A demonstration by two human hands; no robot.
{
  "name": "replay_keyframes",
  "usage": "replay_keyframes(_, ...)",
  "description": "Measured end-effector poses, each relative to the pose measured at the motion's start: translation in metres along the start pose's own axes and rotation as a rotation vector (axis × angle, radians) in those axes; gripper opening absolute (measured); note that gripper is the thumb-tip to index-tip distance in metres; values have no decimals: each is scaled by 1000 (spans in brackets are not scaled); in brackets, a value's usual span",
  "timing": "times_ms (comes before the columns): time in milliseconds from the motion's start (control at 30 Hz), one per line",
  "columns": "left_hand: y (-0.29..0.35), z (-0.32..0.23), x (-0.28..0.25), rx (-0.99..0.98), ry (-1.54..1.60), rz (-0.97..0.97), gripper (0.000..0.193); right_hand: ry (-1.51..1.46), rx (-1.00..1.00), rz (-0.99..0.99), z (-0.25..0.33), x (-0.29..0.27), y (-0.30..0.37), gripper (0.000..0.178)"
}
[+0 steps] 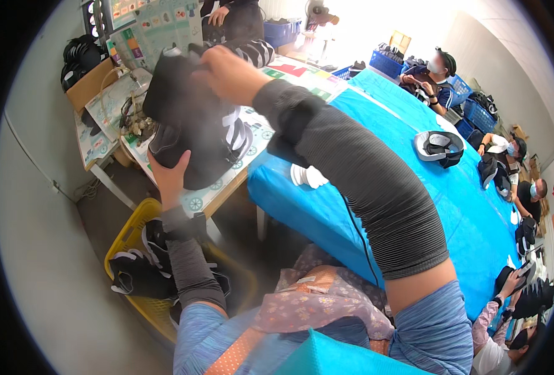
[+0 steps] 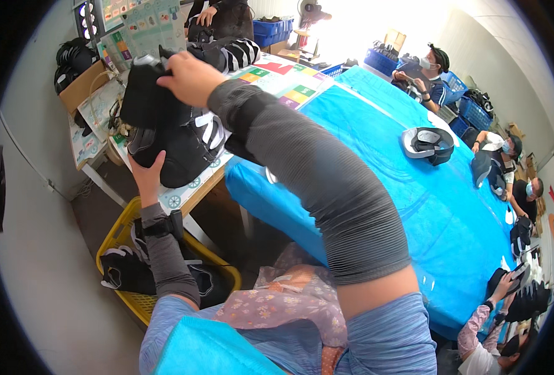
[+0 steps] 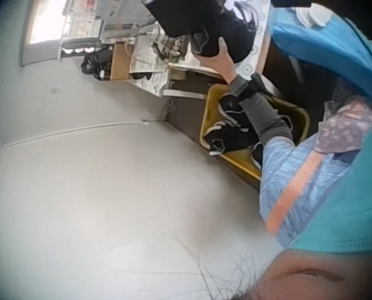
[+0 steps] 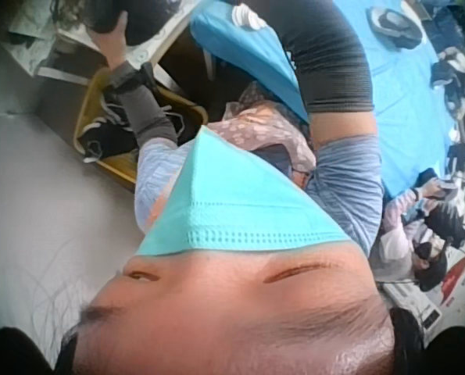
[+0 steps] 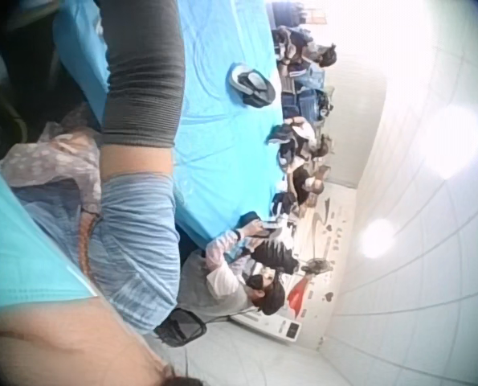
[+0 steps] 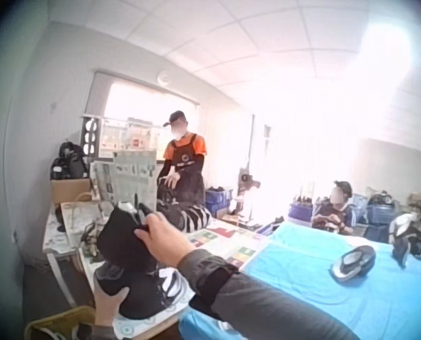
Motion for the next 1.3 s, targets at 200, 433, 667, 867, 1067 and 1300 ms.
replay_keyframes(200, 8, 8, -5, -7, 244, -1, 75, 114, -145, 344, 47, 63, 19, 32)
replay_keyframes(433, 12, 12, -21, -26, 43, 154, 68, 191, -193, 275, 32, 47, 28, 31)
replay_keyframes(667, -110, -46, -96, 127, -96, -8, 44, 166, -181, 102, 37, 38, 21, 26)
replay_keyframes(867, -126, -68, -18, -104, 216, 302, 48, 214, -320, 25, 28, 64, 33, 23)
replay_keyframes(1067, -75, -32, -29, -24, 377, -69, 57, 153, -286, 48, 39, 71, 56, 19)
replay_keyframes(1300, -150, -13, -14, -51, -125, 384, 54, 149, 52, 99, 16, 62, 27, 24)
Point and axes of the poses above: each hand's wrist, its own y-axis away from the middle knuckle, its own x-axis out of the palm, z = x × y, the point moved 3 cm from there along -y, towards the middle knuckle, and after that the axes turned 15 degrees about x, right-handed, at the moved point
